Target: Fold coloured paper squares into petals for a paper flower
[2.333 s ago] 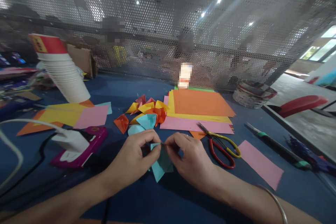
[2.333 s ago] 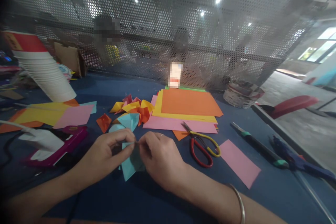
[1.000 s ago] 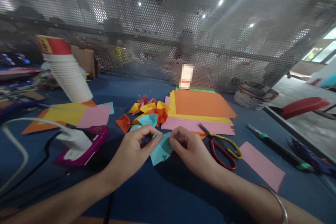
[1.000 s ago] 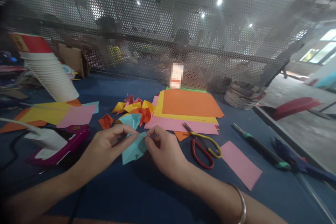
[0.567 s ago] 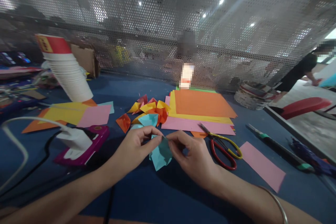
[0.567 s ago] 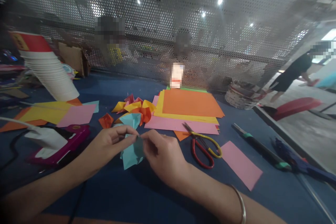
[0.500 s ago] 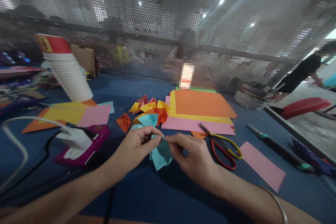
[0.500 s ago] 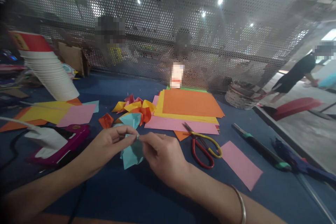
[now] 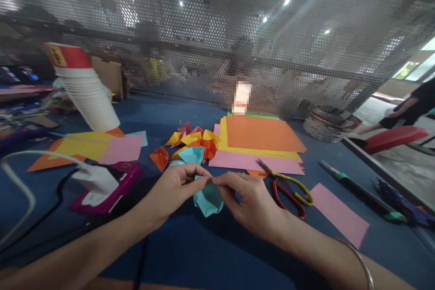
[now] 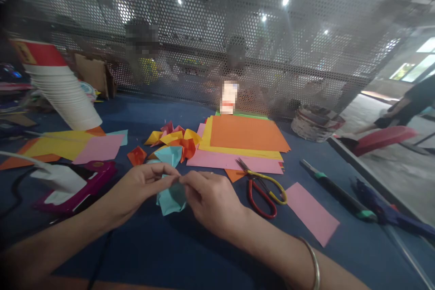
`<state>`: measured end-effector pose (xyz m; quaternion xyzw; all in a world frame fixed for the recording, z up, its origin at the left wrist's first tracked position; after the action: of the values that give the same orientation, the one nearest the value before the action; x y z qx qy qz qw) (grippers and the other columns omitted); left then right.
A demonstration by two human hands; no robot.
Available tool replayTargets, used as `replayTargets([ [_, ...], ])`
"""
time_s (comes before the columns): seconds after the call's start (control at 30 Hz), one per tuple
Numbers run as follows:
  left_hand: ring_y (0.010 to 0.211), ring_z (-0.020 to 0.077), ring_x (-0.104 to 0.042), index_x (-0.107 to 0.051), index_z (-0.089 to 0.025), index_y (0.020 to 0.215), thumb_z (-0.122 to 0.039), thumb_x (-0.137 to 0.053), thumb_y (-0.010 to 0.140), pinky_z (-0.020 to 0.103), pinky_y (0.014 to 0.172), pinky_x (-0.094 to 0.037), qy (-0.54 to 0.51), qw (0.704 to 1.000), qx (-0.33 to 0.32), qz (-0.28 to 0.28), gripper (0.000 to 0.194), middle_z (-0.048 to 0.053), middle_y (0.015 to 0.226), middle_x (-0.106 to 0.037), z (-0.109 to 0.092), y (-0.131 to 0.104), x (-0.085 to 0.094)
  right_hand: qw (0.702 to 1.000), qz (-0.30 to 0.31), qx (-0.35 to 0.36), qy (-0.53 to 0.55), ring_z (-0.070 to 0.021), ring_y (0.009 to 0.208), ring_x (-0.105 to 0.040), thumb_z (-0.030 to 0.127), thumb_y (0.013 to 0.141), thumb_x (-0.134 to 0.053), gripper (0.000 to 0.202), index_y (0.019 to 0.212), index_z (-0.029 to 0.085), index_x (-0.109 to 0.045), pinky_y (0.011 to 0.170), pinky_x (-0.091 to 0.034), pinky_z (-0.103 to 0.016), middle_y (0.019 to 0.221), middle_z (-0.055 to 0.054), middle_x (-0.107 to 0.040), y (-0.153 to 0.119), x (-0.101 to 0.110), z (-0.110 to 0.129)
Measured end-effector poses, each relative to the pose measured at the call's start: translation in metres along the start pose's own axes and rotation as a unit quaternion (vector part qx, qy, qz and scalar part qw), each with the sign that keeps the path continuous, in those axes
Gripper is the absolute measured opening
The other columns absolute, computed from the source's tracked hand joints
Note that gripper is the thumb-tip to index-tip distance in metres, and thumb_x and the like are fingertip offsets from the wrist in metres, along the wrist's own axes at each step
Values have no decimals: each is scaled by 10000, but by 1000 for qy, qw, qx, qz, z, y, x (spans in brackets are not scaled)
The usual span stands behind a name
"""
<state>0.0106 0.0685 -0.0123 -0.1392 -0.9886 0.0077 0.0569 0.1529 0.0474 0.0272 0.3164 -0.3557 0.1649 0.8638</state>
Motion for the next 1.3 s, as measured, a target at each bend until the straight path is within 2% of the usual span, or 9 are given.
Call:
replayTargets([
  [0.13, 731, 156, -561, -633, -185, 825, -357, -606, 784, 269, 670, -441, 42, 998, -36, -19, 178, -1, 771, -614, -4, -1, 2, 995, 5, -81, 55, -89, 617, -542, 203, 923, -486, 134, 928, 188, -619, 563, -406, -183, 739, 15, -641, 4, 2, -4],
  [0.27, 758, 152, -563, -649, -204, 807, -307, -586, 816, 259, 689, -429, 99, 991, -82, -32, 121, -14, 775, -619, -11, -4, 1, 990, 28, -122, 62, -88, 587, -522, 222, 889, -542, 126, 812, 177, -630, 531, -387, -179, 671, 29, -627, 6, -2, -9],
  [0.43, 749, 145, -575, -647, -211, 789, -263, -572, 829, 238, 648, -433, 155, 981, -111, -32, 99, -20, 778, -633, -14, -6, -2, 995, 17, -94, 31, -84, 578, -526, 130, 840, -545, 127, 758, 171, -633, 544, -385, -176, 644, 33, -617, 5, -4, -10],
  [0.6, 660, 122, -548, -637, -204, 758, -208, -567, 807, 216, 558, -411, 190, 973, -132, -24, 85, -27, 736, -622, -15, -7, -3, 998, 14, -59, 16, -95, 616, -538, 78, 806, -525, 132, 770, 163, -618, 592, -400, -192, 701, 10, -623, 3, -4, -8],
  [0.83, 685, 118, -562, -560, -182, 654, -161, -517, 784, 219, 626, -430, 205, 960, -189, -26, 139, -21, 706, -586, -22, -11, -5, 999, 30, -16, -2, -110, 674, -551, 53, 801, -510, 140, 793, 166, -592, 625, -401, -202, 745, -2, -615, 0, -7, -4],
  [1.03, 662, 116, -557, -596, -190, 753, -143, -499, 792, 205, 569, -410, 239, 955, -174, -21, 115, -27, 721, -602, -19, -8, -9, 999, 21, -7, -40, -128, 676, -544, 76, 835, -500, 128, 804, 154, -596, 628, -400, -227, 752, -24, -616, 1, -5, -4],
  [1.3, 659, 128, -522, -488, -189, 660, -140, -466, 767, 236, 607, -390, 259, 950, -175, -22, 119, -23, 697, -546, -18, -12, -13, 998, 32, 7, -62, -143, 710, -562, 80, 847, -497, 139, 822, 169, -601, 648, -406, -236, 773, -29, -624, 0, -5, 0],
])
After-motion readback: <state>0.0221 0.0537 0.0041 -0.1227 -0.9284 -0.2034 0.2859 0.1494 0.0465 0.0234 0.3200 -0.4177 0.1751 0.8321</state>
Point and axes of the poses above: each hand's wrist, its own y-axis towards the middle knuckle, its own x-axis out of the back of the hand, z = x × y, the point moved 6 cm from there along y, towards the middle knuckle
